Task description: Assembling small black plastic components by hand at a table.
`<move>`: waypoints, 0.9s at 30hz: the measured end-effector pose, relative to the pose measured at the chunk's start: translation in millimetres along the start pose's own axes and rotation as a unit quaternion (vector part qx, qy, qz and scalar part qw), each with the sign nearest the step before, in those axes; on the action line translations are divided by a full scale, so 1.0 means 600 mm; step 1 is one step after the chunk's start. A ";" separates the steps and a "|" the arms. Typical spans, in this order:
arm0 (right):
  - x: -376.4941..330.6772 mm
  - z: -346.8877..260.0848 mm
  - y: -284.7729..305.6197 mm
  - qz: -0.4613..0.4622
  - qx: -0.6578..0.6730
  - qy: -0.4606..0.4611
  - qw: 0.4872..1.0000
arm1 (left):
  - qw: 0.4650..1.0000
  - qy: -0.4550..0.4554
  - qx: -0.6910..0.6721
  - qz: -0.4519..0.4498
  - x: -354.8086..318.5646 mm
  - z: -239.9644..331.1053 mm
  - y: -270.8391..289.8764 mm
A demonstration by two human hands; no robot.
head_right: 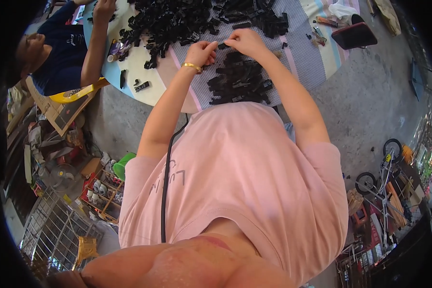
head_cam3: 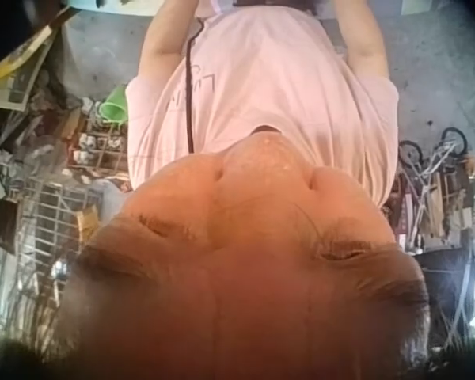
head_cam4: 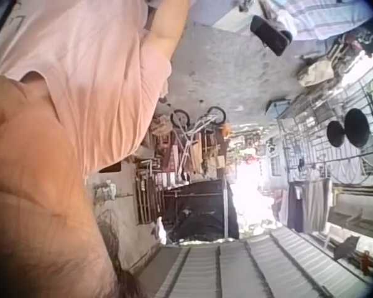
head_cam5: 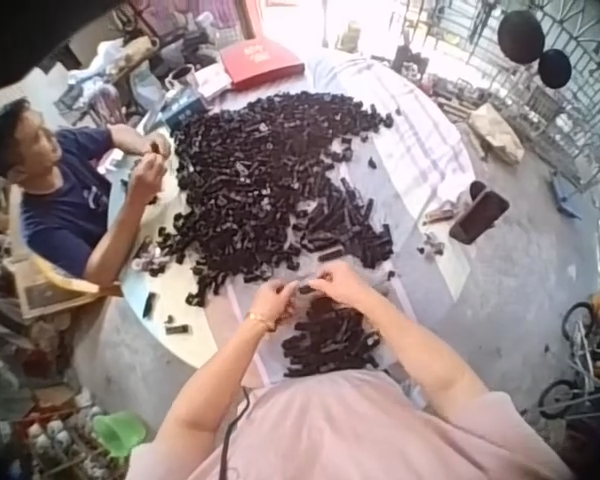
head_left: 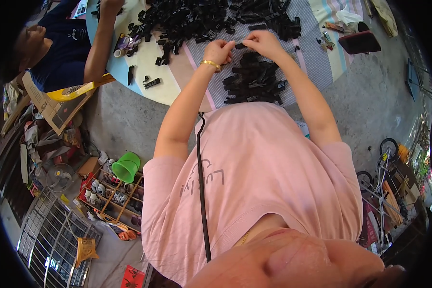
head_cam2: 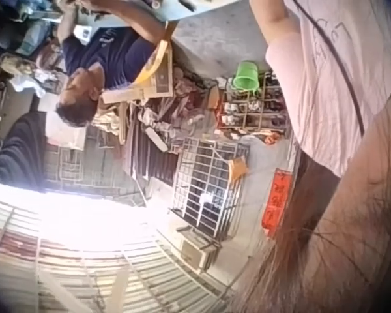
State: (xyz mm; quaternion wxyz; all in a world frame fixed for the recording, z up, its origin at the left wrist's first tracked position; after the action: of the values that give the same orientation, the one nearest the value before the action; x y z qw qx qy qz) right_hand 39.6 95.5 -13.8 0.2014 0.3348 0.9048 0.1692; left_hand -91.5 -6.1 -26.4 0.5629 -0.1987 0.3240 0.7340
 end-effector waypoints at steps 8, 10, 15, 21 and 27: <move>-0.164 -0.087 0.025 -0.175 -0.035 -0.007 0.984 | 0.812 -0.361 0.383 0.253 -0.026 0.092 0.001; -0.172 -0.105 0.028 -0.184 -0.149 0.014 0.972 | 0.789 -0.366 0.422 0.255 -0.026 0.101 -0.001; -0.097 -0.093 0.070 0.070 -0.161 0.106 0.979 | 0.792 -0.432 0.328 0.280 -0.034 0.107 -0.008; 0.004 -0.054 0.034 0.132 -0.351 0.211 0.903 | 0.964 -0.029 -0.256 0.072 0.017 0.003 -0.034; 0.004 -0.071 0.028 0.134 -0.259 0.174 0.941 | 0.994 -0.018 0.051 0.093 -0.006 -0.006 -0.010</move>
State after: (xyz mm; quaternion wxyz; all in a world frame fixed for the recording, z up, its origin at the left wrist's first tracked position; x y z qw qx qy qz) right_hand 26.8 102.0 29.7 0.0959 0.3542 0.7975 0.4789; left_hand -85.1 -10.4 -28.0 0.5075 -0.1257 0.3677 0.7691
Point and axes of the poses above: each hand's wrist, its own x-axis towards the middle knuckle, its own y-axis out of the back of the hand, z = x × y, the point moved 6 cm from there along x, towards the middle knuckle, and after that the axes turned 4 degrees about x, right-handed, at the moved point
